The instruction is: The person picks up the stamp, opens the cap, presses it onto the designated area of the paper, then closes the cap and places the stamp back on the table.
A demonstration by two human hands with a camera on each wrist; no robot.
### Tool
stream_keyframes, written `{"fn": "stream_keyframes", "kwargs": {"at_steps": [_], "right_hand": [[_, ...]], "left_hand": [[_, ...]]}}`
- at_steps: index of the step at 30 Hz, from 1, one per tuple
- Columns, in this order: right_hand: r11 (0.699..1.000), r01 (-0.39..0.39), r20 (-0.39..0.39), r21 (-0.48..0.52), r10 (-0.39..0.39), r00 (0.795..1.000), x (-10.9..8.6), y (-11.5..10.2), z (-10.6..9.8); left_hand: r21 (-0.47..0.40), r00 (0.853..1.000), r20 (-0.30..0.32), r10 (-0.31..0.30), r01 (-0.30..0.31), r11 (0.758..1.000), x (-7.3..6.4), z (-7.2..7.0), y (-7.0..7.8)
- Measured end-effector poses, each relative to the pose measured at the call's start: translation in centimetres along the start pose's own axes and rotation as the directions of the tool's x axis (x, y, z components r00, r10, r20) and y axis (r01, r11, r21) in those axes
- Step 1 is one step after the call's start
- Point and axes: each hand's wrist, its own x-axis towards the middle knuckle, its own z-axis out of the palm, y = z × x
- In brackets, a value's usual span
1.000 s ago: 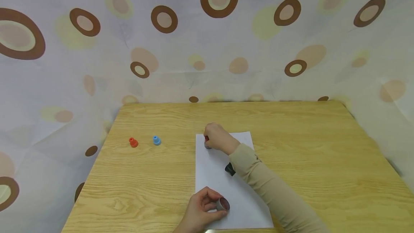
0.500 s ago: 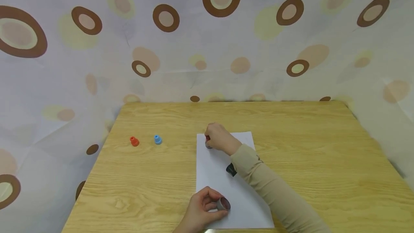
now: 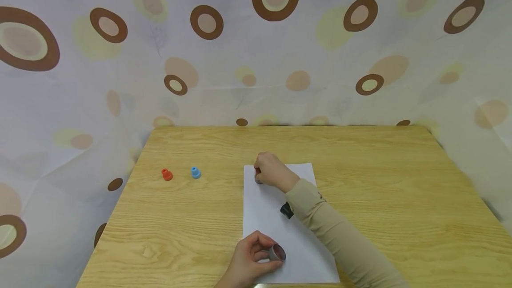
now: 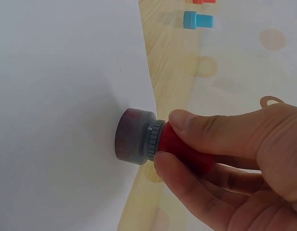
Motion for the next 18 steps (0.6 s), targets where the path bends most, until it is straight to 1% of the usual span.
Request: {"fn": "stream_keyframes", "kwargs": {"at_steps": [6,9,14,18], "right_hand": [[1.0,0.011,-0.01,-0.013,-0.011,1.0,-0.03,0.12,-0.01],[1.0,0.015,-0.003,-0.021,-0.015,1.0,0.03,0.1,0.03],[1.0,-0.02,0.042,0.011,0.019,0.999,0.19,-0.23,-0.11],[0.999,-0.048,0.055,0.018,0.047,0.997,0.3,-0.33,-0.5]], "left_hand": [[0.0,1.0,-0.001,0.003,-0.003,1.0,0.09,0.07,0.02],[-0.002,1.0,-0.002,0.0,0.0,1.0,0.03,0.09,0.04],[-0.005,1.0,-0.005,-0.006,0.006,1.0,-0.12,0.09,-0.04],[-0.01,1.0,-0.003,-0.009,0.009,1.0,-0.07,0.04,-0.19]]}}
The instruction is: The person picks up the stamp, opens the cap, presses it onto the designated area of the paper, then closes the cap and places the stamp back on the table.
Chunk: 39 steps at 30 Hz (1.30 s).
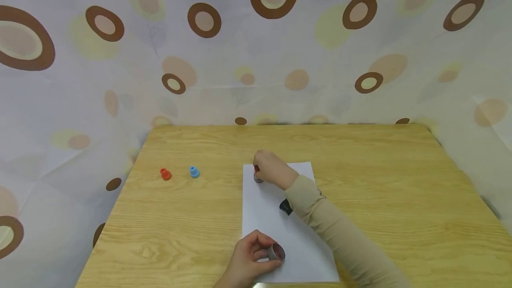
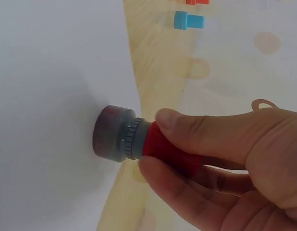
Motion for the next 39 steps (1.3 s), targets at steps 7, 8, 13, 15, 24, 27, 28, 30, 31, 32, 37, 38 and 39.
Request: {"fn": "stream_keyframes", "kwargs": {"at_steps": [7,8,13,15,24,27,28,30,31,32,37,38,39], "right_hand": [[1.0,0.005,0.0,0.0,-0.005,1.0,0.0,0.1,-0.3],[1.0,0.005,-0.003,0.006,-0.005,1.0,0.0,0.1,-0.3],[0.999,0.002,-0.028,0.053,0.0,1.0,-0.4,0.0,-0.9],[0.996,0.002,-0.042,0.084,0.001,0.999,-0.9,-0.2,-1.6],[0.983,0.091,-0.136,0.161,-0.069,0.988,-4.4,-1.8,-5.2],[0.98,0.115,-0.165,0.165,-0.087,0.982,-6.1,-2.3,-6.0],[0.979,0.119,-0.172,0.167,-0.089,0.981,-6.7,-2.5,-6.3],[0.976,0.139,-0.193,0.168,-0.106,0.975,-7.8,-2.9,-6.5],[0.973,0.15,-0.198,0.174,-0.115,0.973,-8.3,-3.1,-6.6],[0.97,0.162,-0.204,0.182,-0.124,0.971,-8.8,-3.3,-6.6],[0.947,0.217,-0.219,0.236,-0.166,0.962,-10.9,-4.3,-5.9],[0.946,0.222,-0.219,0.236,-0.171,0.961,-11.3,-4.4,-5.6],[0.944,0.226,-0.216,0.239,-0.175,0.961,-11.6,-4.6,-5.3]], "left_hand": [[0.004,1.0,0.002,0.004,-0.004,1.0,0.1,0.0,0.0],[0.004,1.0,0.002,0.004,-0.004,1.0,0.1,0.0,0.0],[-0.004,1.0,-0.008,-0.003,0.003,1.0,0.1,0.1,0.2],[-0.006,1.0,-0.012,-0.002,0.002,1.0,0.1,0.2,0.2],[-0.007,0.994,-0.093,0.054,-0.054,0.998,0.1,0.2,0.6],[-0.001,0.985,-0.161,0.067,-0.068,0.998,0.3,0.2,1.0],[-0.001,0.98,-0.187,0.066,-0.068,0.998,0.3,0.2,1.2],[-0.011,0.97,-0.23,0.082,-0.087,0.996,0.4,0.2,1.4],[-0.012,0.964,-0.247,0.1,-0.106,0.994,0.4,0.1,1.5],[-0.013,0.958,-0.262,0.116,-0.123,0.992,0.5,0.1,1.5],[-0.027,0.937,-0.293,0.189,-0.206,0.978,0.7,0.0,1.4],[-0.03,0.934,-0.293,0.203,-0.221,0.975,0.7,0.0,1.4],[-0.029,0.931,-0.293,0.216,-0.235,0.972,0.7,0.0,1.4]]}}
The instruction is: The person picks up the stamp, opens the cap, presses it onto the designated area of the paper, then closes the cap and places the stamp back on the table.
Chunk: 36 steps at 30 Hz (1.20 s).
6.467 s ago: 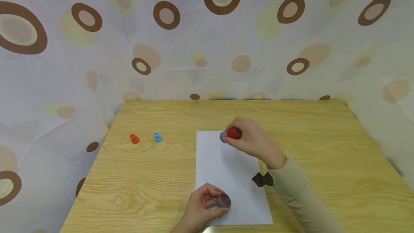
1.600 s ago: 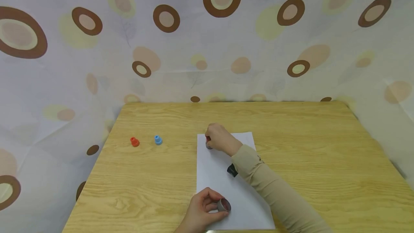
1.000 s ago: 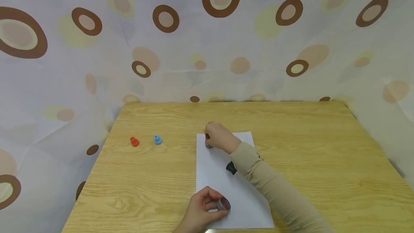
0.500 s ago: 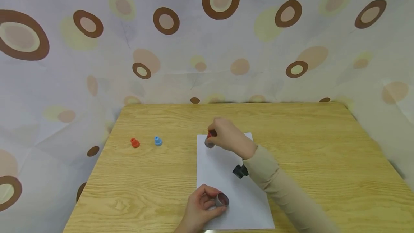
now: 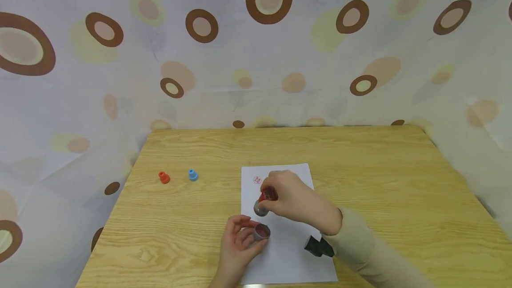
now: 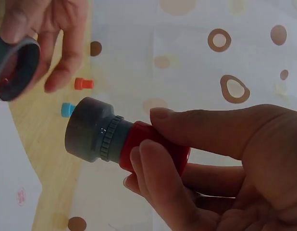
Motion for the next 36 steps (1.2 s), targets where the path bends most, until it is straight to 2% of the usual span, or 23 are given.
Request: {"fn": "stream_keyframes", "kwargs": {"at_steps": [5,9,17,24,29,36], "right_hand": [[1.0,0.004,0.026,0.018,-0.004,1.0,-1.2,-0.4,1.3],[0.999,0.013,0.021,0.031,-0.013,1.0,-1.7,-0.6,1.9],[1.0,0.018,0.02,0.021,-0.019,1.0,-1.9,-0.5,2.5],[0.999,-0.01,0.034,0.037,0.008,0.999,-2.2,-0.5,2.7],[0.998,-0.023,0.049,0.06,0.02,0.999,-2.4,-0.5,3.1],[0.999,-0.003,0.031,0.049,0.001,1.0,-2.6,-0.4,3.4]], "left_hand": [[-0.017,0.998,0.001,0.057,-0.057,0.998,0.0,-0.2,0.0],[-0.034,0.997,0.008,0.077,-0.077,0.996,0.1,-0.3,0.0],[-0.048,0.998,0.003,0.056,-0.056,0.997,-0.1,-0.3,0.1],[-0.001,0.999,-0.002,0.047,-0.047,0.999,-0.1,-0.5,0.2],[0.048,0.996,0.02,0.081,-0.082,0.995,-0.2,-0.5,0.2],[0.05,0.99,0.033,0.137,-0.138,0.989,-0.3,-0.5,0.2]]}}
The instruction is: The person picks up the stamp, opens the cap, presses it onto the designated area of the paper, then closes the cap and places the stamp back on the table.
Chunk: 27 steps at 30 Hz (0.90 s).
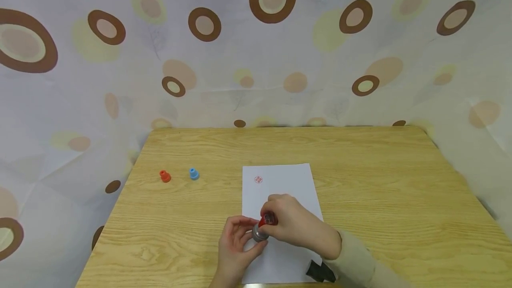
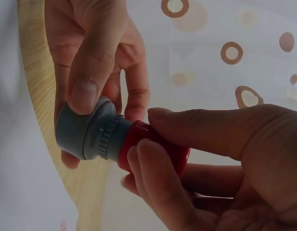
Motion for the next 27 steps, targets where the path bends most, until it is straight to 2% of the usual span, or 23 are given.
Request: {"fn": "stream_keyframes", "kwargs": {"at_steps": [6,13,21,27], "right_hand": [[0.999,-0.032,0.013,0.013,0.032,0.999,-0.2,-0.2,0.0],[1.0,-0.026,-0.003,0.007,0.026,1.0,-0.6,-0.1,0.3],[1.0,-0.006,-0.042,-0.007,0.006,0.999,-0.8,0.0,0.7],[0.999,0.001,-0.027,0.049,0.001,1.0,-1.3,0.1,1.5]], "left_hand": [[-0.004,0.998,0.009,0.069,-0.069,0.998,-0.2,0.1,0.0],[-0.004,0.999,-0.001,0.043,-0.043,0.999,-0.3,0.2,0.2],[0.007,0.993,0.023,0.117,-0.117,0.993,-0.2,0.2,-0.1],[0.004,0.983,0.069,0.17,-0.171,0.985,-0.1,0.1,-0.4]]}}
